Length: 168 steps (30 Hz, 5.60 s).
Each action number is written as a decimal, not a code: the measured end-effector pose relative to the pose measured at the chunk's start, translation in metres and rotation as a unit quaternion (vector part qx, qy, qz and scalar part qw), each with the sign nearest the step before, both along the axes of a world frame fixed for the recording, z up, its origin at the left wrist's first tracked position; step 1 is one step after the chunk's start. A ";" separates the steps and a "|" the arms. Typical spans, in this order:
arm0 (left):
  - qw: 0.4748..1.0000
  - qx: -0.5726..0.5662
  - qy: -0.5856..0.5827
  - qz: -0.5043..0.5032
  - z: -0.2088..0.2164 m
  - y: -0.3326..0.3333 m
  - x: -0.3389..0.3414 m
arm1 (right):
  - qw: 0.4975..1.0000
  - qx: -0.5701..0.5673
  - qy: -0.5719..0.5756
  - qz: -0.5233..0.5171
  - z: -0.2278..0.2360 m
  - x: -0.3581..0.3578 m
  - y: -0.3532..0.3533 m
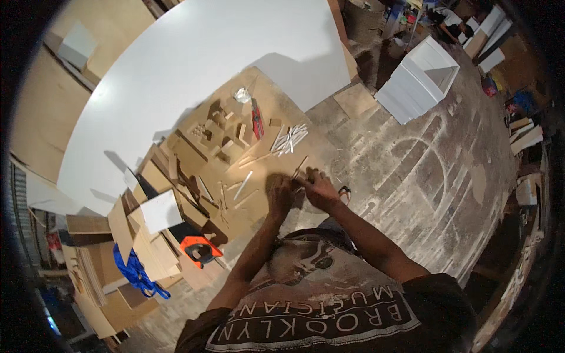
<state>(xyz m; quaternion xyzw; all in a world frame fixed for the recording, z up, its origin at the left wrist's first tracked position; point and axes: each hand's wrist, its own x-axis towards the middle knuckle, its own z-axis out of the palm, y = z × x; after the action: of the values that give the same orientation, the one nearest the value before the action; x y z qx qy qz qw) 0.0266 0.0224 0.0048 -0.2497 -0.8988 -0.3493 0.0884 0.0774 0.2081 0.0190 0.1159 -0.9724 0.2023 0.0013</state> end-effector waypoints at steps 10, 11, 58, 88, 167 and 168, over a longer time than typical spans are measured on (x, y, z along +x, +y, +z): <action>0.997 -0.070 -0.041 -0.011 -0.007 -0.004 -0.001 | 0.999 -0.012 0.028 0.027 0.019 -0.031 0.008; 0.996 -0.081 -0.045 -0.015 0.000 -0.004 -0.001 | 0.999 -0.010 0.027 0.025 0.012 -0.033 0.015; 0.996 -0.063 -0.065 0.013 -0.008 -0.002 -0.021 | 0.990 -0.099 0.050 -0.090 0.035 -0.012 -0.020; 0.999 0.016 -0.025 -0.012 -0.003 -0.011 -0.010 | 0.984 -0.086 0.115 -0.101 0.000 -0.060 0.052; 1.000 -0.011 -0.022 0.000 0.002 -0.024 -0.008 | 0.992 -0.057 0.113 0.001 -0.014 -0.030 -0.027; 1.000 -0.008 -0.025 -0.009 0.002 -0.024 -0.012 | 0.992 -0.056 0.115 -0.001 -0.020 -0.030 -0.022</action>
<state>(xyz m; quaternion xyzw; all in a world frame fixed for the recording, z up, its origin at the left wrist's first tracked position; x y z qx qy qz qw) 0.0145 -0.0011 0.0070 -0.2491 -0.9012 -0.3494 0.0606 0.0473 0.1859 -0.0010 0.1373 -0.9531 0.2418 0.1193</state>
